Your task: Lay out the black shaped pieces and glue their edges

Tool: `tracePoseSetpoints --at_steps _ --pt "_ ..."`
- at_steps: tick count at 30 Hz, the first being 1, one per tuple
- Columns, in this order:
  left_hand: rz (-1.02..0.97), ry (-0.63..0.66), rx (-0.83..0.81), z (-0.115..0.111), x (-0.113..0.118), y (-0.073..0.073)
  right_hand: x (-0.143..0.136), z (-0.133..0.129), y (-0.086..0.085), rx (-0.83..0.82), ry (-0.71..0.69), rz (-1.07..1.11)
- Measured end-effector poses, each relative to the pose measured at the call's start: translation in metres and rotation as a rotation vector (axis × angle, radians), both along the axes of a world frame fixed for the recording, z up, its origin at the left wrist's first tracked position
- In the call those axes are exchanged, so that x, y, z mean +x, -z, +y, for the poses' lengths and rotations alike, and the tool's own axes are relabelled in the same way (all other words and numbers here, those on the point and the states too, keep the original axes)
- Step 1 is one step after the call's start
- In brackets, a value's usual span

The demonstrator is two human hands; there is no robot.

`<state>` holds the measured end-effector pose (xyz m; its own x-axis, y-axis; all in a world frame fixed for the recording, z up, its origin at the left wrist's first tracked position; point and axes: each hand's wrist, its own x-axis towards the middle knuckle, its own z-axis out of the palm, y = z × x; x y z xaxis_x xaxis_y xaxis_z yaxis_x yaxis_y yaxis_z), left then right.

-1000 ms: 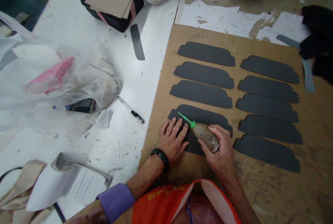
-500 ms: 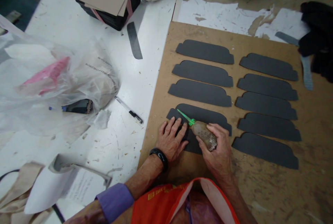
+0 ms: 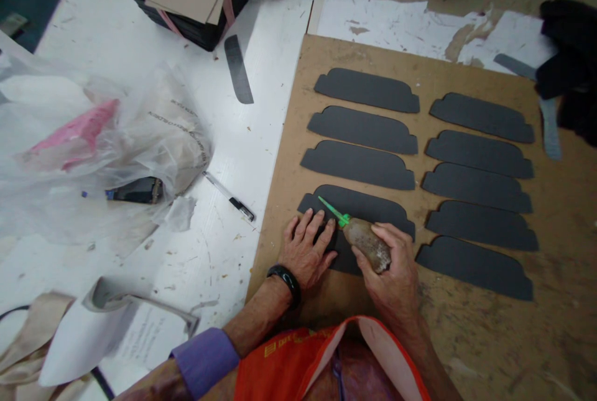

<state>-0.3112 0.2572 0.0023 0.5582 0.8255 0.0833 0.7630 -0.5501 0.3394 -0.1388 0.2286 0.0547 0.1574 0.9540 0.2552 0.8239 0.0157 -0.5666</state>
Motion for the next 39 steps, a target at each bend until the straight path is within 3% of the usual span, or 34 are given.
tracePoseSetpoints --at_steps 10,20,39 --pt "-0.004 -0.004 0.008 0.0 0.0 0.001 -0.005 0.0 -0.003 -0.002 0.001 -0.012" --pt "0.006 -0.005 -0.013 0.001 0.0 -0.003 -0.008 0.003 -0.006 -0.005 0.086 -0.019" --pt "0.008 -0.015 -0.019 0.003 0.002 -0.003 0.025 -0.016 -0.011 -0.016 0.249 -0.058"
